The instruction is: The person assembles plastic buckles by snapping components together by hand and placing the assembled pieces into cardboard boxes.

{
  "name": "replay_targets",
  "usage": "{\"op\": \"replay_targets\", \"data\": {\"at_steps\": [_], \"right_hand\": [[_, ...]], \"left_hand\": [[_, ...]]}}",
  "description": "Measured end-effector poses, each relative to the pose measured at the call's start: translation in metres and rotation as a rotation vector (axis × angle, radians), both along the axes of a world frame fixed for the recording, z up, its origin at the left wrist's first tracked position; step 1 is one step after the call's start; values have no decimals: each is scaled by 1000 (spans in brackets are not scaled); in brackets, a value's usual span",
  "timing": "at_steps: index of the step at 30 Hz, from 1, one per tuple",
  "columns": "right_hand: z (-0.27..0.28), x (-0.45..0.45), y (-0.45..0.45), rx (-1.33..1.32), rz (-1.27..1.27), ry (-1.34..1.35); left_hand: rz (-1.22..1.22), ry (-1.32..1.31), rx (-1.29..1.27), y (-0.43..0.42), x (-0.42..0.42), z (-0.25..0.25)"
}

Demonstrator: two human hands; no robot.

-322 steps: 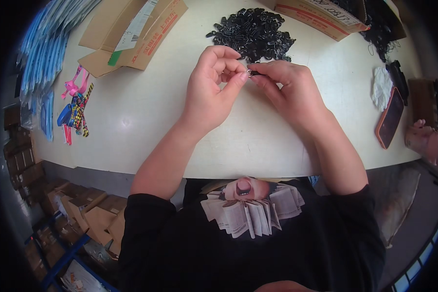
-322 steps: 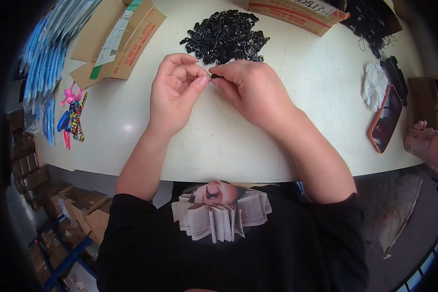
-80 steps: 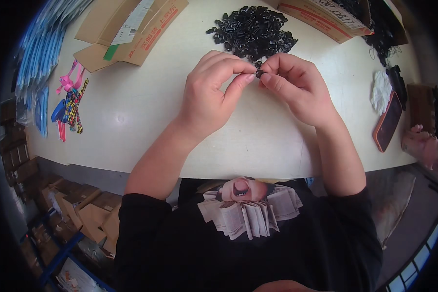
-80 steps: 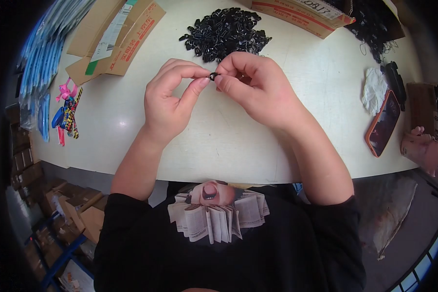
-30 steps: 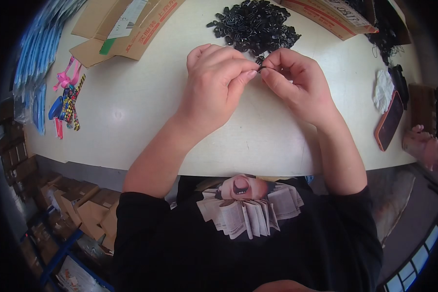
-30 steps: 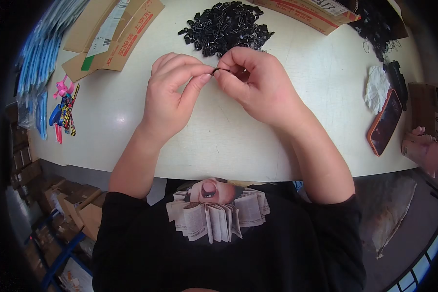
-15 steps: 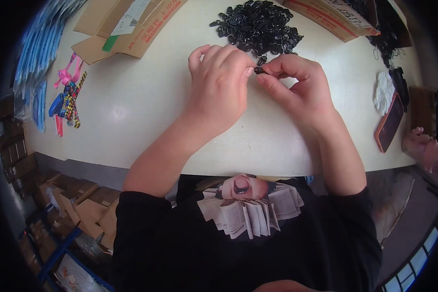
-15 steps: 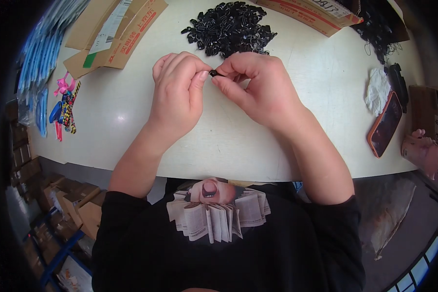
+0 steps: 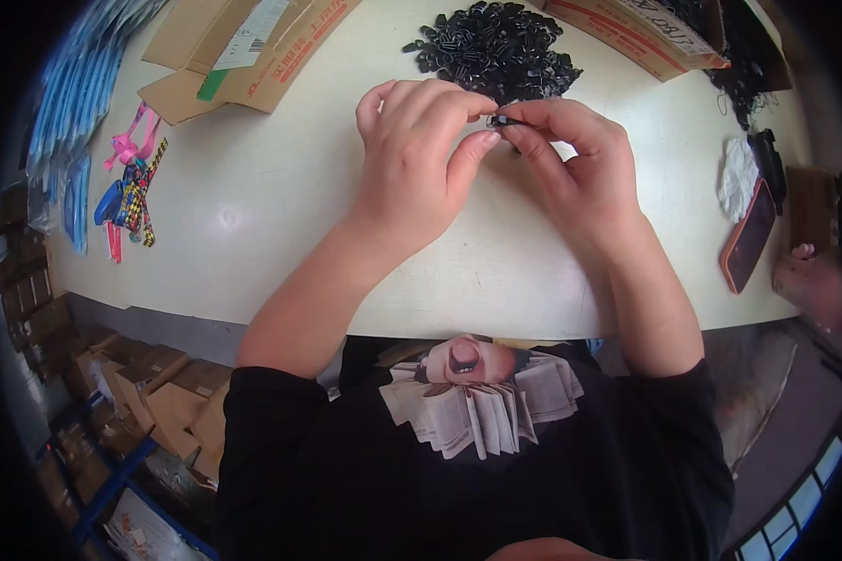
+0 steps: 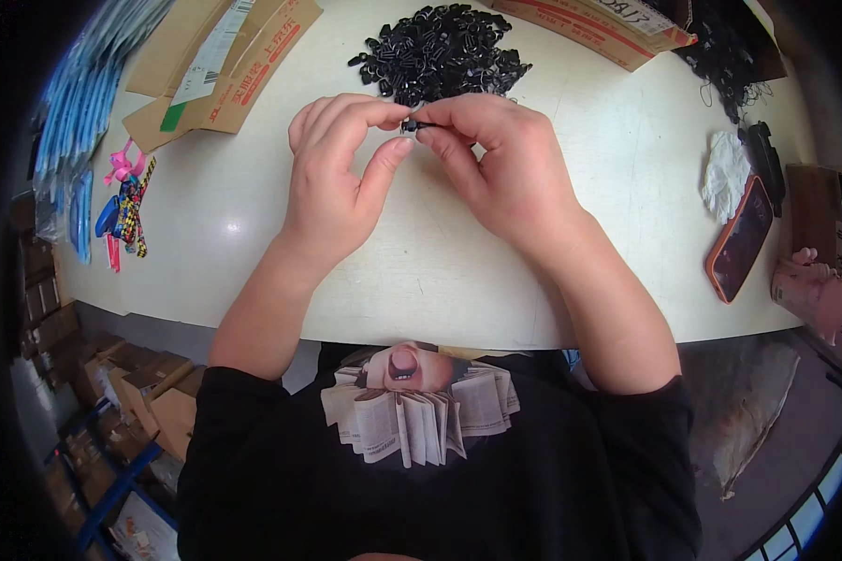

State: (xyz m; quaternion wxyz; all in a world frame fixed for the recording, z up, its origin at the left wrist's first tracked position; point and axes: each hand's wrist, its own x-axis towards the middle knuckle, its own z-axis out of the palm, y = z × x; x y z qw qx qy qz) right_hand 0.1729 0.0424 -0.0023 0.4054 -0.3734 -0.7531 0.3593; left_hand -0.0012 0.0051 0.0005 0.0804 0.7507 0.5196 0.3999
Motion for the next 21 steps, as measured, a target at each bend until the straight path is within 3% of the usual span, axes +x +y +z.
{"op": "replay_targets", "data": {"at_steps": [7, 16, 21], "right_hand": [[6, 1, -2, -35, -31, -21], [4, 0, 1, 180, 38, -54], [6, 0, -1, 116, 11, -64]], "left_hand": [[-4, 42, 3, 0, -2, 0], [-35, 31, -84, -1, -2, 0], [-55, -3, -128, 0, -4, -1]]}}
